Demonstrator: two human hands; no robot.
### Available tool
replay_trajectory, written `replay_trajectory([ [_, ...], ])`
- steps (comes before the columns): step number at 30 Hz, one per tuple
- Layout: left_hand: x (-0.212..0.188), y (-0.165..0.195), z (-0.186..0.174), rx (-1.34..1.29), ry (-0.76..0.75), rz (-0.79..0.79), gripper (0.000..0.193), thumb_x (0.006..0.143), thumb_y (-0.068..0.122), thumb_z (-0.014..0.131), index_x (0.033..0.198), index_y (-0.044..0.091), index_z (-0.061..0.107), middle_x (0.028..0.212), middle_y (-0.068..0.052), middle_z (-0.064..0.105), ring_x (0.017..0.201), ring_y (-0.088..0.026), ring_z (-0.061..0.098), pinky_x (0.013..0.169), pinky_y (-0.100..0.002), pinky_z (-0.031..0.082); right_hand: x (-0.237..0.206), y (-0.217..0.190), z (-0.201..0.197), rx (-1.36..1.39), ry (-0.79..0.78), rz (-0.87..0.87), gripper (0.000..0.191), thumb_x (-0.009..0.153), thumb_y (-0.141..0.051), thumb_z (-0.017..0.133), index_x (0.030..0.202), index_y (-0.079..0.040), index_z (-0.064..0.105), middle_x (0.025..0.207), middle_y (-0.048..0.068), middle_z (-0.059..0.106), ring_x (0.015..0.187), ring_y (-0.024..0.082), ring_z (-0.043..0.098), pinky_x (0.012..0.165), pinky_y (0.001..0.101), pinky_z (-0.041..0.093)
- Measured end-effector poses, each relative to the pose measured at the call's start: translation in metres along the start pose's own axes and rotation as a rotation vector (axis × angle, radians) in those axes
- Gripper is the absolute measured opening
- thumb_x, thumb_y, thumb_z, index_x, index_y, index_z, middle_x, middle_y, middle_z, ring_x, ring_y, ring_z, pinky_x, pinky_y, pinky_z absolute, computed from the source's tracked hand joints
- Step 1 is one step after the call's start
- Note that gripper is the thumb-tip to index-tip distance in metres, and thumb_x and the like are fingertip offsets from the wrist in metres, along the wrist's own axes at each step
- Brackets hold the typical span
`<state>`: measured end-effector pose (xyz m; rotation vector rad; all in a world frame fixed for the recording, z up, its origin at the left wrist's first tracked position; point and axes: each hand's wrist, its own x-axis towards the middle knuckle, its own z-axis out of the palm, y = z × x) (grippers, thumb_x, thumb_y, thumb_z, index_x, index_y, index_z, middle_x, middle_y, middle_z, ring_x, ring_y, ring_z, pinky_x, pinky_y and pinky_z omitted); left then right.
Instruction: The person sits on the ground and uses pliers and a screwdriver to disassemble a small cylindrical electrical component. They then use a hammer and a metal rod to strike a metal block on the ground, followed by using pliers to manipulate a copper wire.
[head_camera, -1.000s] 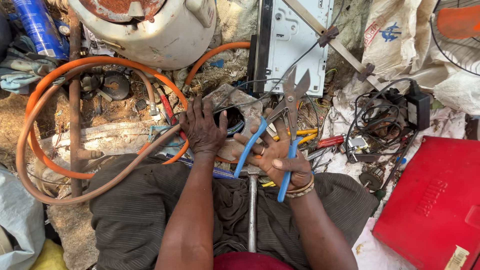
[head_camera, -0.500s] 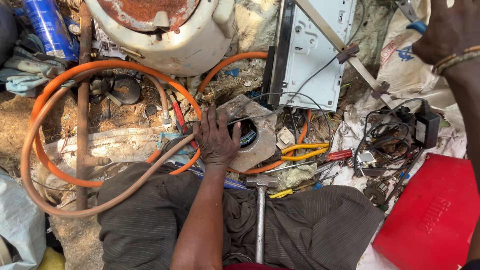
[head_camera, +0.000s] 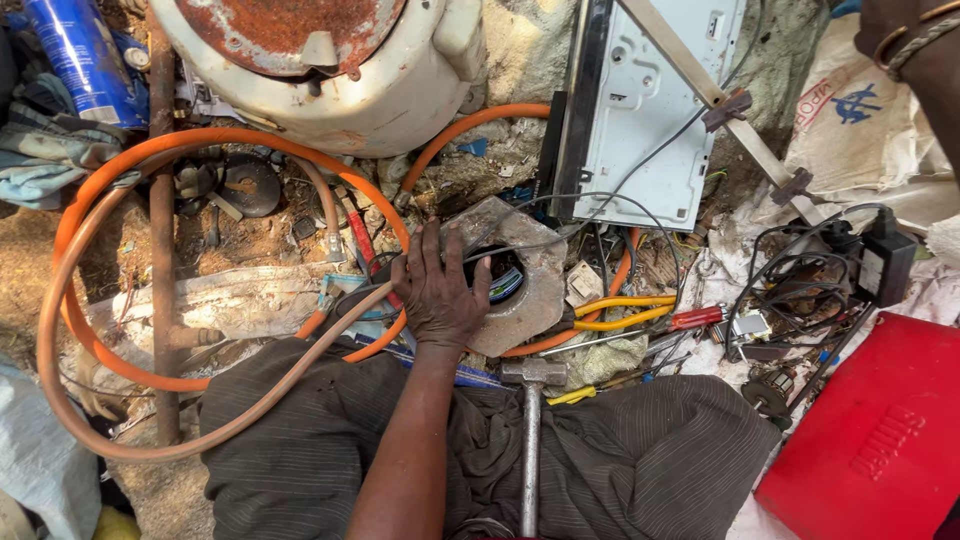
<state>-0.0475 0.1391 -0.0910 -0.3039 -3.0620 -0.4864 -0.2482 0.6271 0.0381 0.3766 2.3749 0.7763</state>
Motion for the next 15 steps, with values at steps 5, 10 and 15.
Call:
replay_trajectory([
  [5, 0.0, 0.001, 0.002, -0.018, -0.014, -0.019, 0.061, 0.1, 0.051, 0.054, 0.148, 0.013, 0.05, 0.153, -0.016, 0.049, 0.145, -0.031, 0.04, 0.116, -0.051, 0.021, 0.001, -0.004, 0.005, 0.038, -0.034, -0.004, 0.072, 0.087, -0.038, 0.082, 0.142, -0.003, 0.051, 0.107, 0.026, 0.06, 0.094, 0.037, 0.063, 0.076, 0.0482, 0.052],
  [10, -0.002, 0.0, 0.004, -0.015, -0.024, -0.018, 0.06, 0.102, 0.051, 0.053, 0.148, 0.013, 0.049, 0.153, -0.016, 0.049, 0.145, -0.032, 0.04, 0.116, -0.051, 0.021, 0.007, -0.018, -0.003, 0.046, -0.098, 0.006, 0.072, 0.086, -0.043, 0.083, 0.139, -0.003, 0.055, 0.104, 0.025, 0.062, 0.091, 0.036, 0.065, 0.073, 0.0469, 0.054],
  [15, -0.001, -0.002, 0.005, -0.021, -0.001, -0.011, 0.059, 0.104, 0.052, 0.052, 0.149, 0.013, 0.048, 0.154, -0.016, 0.047, 0.145, -0.032, 0.039, 0.115, -0.051, 0.021, 0.001, -0.023, -0.013, 0.038, -0.114, 0.009, 0.072, 0.085, -0.047, 0.085, 0.135, -0.004, 0.059, 0.1, 0.025, 0.064, 0.088, 0.035, 0.067, 0.07, 0.0456, 0.055],
])
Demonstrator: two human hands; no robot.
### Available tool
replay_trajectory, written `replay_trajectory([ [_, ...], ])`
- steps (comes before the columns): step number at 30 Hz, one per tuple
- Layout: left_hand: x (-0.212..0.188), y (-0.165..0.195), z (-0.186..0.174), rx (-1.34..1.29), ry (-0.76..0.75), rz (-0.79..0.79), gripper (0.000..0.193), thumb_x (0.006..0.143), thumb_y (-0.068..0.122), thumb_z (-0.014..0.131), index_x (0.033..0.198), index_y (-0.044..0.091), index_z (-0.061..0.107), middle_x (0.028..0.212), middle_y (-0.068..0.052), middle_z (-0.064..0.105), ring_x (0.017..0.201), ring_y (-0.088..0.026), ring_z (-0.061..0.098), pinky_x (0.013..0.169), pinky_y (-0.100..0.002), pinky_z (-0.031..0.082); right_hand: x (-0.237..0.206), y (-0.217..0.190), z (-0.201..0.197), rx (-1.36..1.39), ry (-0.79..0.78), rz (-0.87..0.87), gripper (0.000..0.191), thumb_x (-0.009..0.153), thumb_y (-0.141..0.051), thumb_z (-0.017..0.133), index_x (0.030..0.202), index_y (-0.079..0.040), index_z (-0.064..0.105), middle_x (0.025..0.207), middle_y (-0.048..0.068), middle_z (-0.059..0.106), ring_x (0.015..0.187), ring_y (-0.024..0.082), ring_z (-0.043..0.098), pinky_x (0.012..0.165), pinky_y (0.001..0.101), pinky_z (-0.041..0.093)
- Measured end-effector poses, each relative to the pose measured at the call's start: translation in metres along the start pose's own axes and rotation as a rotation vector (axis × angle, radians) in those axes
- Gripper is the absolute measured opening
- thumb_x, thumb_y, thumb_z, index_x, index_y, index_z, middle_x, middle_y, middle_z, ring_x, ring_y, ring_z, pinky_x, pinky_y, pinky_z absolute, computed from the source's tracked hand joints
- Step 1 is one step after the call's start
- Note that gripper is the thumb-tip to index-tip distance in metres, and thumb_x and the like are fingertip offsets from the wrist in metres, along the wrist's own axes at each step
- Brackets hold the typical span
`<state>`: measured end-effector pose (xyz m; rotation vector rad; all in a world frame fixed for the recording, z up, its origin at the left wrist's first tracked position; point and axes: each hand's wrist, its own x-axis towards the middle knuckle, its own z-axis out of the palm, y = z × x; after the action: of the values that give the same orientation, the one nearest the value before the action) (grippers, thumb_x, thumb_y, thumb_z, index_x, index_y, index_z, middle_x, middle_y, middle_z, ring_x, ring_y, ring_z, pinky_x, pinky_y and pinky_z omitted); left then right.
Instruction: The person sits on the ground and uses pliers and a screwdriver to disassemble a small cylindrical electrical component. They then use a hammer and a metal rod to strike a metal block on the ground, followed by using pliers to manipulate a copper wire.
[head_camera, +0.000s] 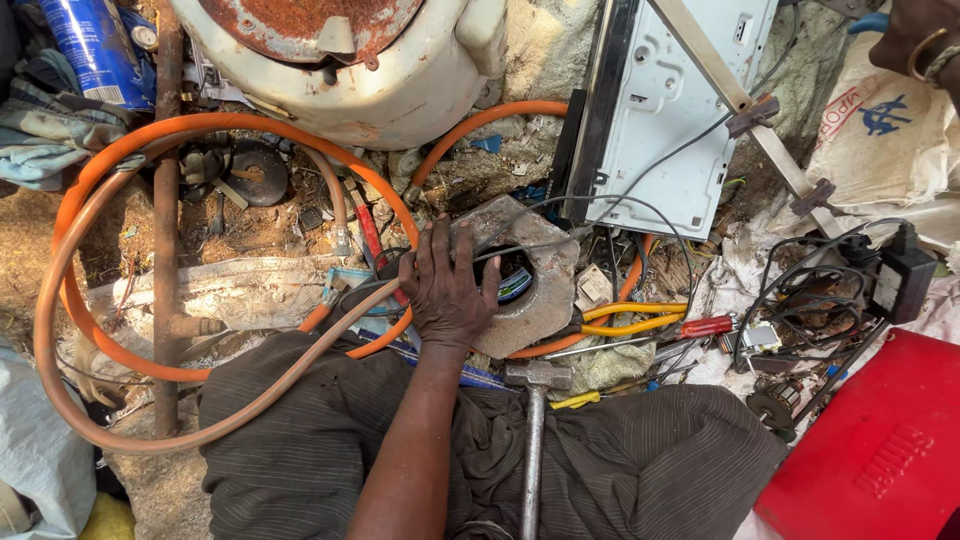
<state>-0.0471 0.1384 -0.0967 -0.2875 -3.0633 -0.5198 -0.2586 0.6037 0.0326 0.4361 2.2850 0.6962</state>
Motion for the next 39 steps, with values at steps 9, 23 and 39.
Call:
replay_trajectory([
  [9, -0.001, 0.0, 0.0, 0.034, -0.023, -0.003, 0.059, 0.103, 0.051, 0.051, 0.148, 0.014, 0.049, 0.152, -0.015, 0.048, 0.145, -0.031, 0.038, 0.116, -0.052, 0.021, -0.03, 0.02, 0.017, -0.086, 0.235, -0.05, 0.072, 0.083, -0.056, 0.087, 0.129, -0.005, 0.065, 0.094, 0.025, 0.067, 0.083, 0.033, 0.07, 0.064, 0.0432, 0.058],
  [23, -0.012, -0.008, -0.001, 0.01, 0.054, 0.084, 0.036, 0.103, 0.035, 0.062, 0.137, 0.026, 0.064, 0.156, -0.011, 0.043, 0.147, -0.03, 0.035, 0.118, -0.052, 0.022, -0.326, -0.041, 0.213, 0.547, 0.295, -0.037, 0.093, 0.076, -0.059, 0.082, 0.151, -0.015, 0.049, 0.154, 0.023, 0.04, 0.147, 0.054, 0.026, 0.115, 0.0666, 0.023],
  [39, -0.171, 0.143, -0.273, -2.135, -0.437, 0.397, 0.017, 0.118, 0.023, 0.055, 0.126, 0.012, 0.064, 0.095, -0.004, 0.071, 0.081, -0.013, 0.068, 0.072, -0.028, 0.058, -0.525, -0.116, 0.136, 1.774, 0.394, -0.978, 0.082, 0.088, -0.048, 0.076, 0.153, -0.012, 0.042, 0.158, 0.014, 0.042, 0.152, 0.032, 0.043, 0.122, 0.0487, 0.04],
])
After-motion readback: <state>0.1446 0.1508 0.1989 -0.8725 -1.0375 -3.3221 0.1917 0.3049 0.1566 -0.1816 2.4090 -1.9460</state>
